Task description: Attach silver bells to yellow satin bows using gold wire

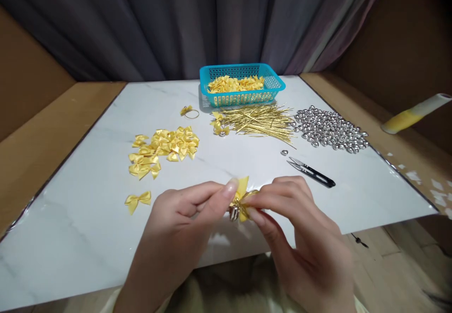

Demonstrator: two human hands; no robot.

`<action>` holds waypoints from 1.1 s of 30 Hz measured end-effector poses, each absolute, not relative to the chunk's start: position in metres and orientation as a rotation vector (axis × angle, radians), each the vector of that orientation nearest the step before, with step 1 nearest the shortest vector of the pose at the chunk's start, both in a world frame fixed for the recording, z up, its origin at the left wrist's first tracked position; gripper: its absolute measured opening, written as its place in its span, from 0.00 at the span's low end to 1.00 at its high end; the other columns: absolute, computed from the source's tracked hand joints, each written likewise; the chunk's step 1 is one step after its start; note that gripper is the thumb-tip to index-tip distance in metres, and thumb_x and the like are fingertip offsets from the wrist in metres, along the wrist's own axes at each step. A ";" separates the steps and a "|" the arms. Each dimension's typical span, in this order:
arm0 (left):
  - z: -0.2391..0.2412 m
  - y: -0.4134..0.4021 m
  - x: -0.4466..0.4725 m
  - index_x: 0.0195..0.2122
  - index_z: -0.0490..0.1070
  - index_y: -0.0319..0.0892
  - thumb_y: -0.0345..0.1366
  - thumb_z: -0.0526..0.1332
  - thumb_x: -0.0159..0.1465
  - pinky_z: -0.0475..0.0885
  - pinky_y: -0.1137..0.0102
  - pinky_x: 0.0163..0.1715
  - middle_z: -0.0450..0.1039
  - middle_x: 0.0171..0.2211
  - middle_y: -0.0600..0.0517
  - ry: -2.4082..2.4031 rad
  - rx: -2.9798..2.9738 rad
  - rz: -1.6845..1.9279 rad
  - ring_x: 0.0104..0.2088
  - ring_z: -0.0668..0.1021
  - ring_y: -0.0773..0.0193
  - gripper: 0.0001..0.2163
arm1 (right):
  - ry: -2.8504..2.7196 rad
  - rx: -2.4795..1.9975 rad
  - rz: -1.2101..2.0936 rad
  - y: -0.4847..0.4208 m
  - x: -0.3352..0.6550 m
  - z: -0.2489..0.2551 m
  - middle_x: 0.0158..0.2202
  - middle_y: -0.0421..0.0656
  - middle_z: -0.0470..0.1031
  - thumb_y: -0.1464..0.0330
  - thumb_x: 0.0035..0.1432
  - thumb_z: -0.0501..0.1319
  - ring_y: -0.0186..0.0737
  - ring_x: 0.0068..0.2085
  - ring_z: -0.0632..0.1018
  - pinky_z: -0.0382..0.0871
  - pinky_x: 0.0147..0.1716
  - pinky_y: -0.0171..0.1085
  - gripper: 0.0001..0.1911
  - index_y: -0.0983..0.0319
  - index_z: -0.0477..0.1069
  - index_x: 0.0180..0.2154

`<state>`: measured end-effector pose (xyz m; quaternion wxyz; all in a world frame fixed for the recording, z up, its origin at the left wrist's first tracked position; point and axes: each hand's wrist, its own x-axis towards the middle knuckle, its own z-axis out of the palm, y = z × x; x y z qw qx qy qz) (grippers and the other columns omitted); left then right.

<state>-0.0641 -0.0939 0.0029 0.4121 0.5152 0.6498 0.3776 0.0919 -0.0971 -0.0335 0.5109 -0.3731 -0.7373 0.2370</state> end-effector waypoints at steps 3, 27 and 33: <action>0.001 -0.094 -0.067 0.18 0.54 0.43 0.47 0.59 0.61 0.53 0.72 0.19 0.48 0.20 0.57 1.621 1.282 0.879 0.23 0.55 0.67 0.21 | -1.773 -0.863 0.573 -0.096 0.091 -0.035 0.37 0.42 0.76 0.83 0.59 0.60 0.38 0.39 0.70 0.65 0.40 0.40 0.14 0.62 0.72 0.44; 0.007 -0.094 -0.076 0.30 0.83 0.46 0.41 0.63 0.58 0.69 0.75 0.29 0.78 0.25 0.54 1.325 1.313 0.764 0.29 0.75 0.60 0.09 | -1.626 -0.830 0.677 -0.092 0.089 -0.038 0.33 0.41 0.75 0.81 0.60 0.60 0.38 0.34 0.72 0.65 0.36 0.41 0.11 0.59 0.70 0.39; 0.005 -0.091 -0.079 0.32 0.84 0.47 0.41 0.63 0.59 0.72 0.73 0.28 0.79 0.25 0.52 1.284 1.271 0.748 0.27 0.75 0.60 0.09 | -1.608 -0.850 0.723 -0.091 0.088 -0.040 0.32 0.41 0.74 0.79 0.62 0.60 0.39 0.34 0.72 0.65 0.35 0.41 0.10 0.59 0.70 0.39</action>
